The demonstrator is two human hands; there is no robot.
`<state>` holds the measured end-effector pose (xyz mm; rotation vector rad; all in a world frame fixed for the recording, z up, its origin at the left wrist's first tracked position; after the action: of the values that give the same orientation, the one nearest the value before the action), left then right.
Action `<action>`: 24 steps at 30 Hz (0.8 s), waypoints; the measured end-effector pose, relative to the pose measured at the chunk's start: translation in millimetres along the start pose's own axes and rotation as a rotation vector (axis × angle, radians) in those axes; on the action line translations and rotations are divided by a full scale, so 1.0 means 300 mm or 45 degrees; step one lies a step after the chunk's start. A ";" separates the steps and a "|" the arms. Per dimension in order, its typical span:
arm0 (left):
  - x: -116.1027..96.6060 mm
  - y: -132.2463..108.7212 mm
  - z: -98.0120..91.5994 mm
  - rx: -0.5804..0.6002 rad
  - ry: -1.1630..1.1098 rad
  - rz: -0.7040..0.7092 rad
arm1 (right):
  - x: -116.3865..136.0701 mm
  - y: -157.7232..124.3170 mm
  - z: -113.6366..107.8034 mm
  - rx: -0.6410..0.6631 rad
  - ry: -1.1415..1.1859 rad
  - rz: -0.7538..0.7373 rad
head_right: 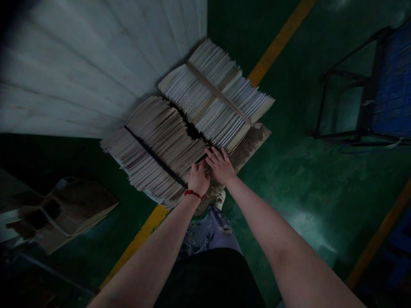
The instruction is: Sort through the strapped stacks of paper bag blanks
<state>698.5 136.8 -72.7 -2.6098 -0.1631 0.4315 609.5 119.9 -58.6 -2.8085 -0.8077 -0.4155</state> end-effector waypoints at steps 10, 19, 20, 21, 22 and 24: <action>-0.003 -0.017 -0.016 -0.147 0.104 0.156 | 0.004 0.009 0.015 0.054 -0.025 -0.039; 0.001 -0.027 0.021 -0.148 0.045 0.173 | 0.007 -0.007 0.014 0.056 0.005 -0.017; 0.000 -0.030 0.023 -0.141 0.049 0.177 | 0.007 -0.009 0.015 0.053 0.012 -0.010; 0.000 -0.033 0.024 -0.136 0.055 0.176 | 0.007 -0.010 0.016 0.051 0.017 -0.004; 0.001 -0.035 0.024 -0.132 0.060 0.173 | 0.008 -0.010 0.016 0.049 0.022 -0.002; 0.003 -0.038 0.022 -0.118 0.066 0.152 | 0.010 -0.009 0.016 0.048 0.028 -0.002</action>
<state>696.7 149.7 -72.9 -2.7283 -0.0100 0.4060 611.6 124.9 -61.9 -2.7644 -0.8047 -0.4259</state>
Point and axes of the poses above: each hand's wrist, its own y-axis towards the middle knuckle, its own z-axis out of the palm, x = y × z, the point moved 9 cm from there along y, towards the middle knuckle, and after that the axes turned 7 degrees about -z, right-handed, at the moved point
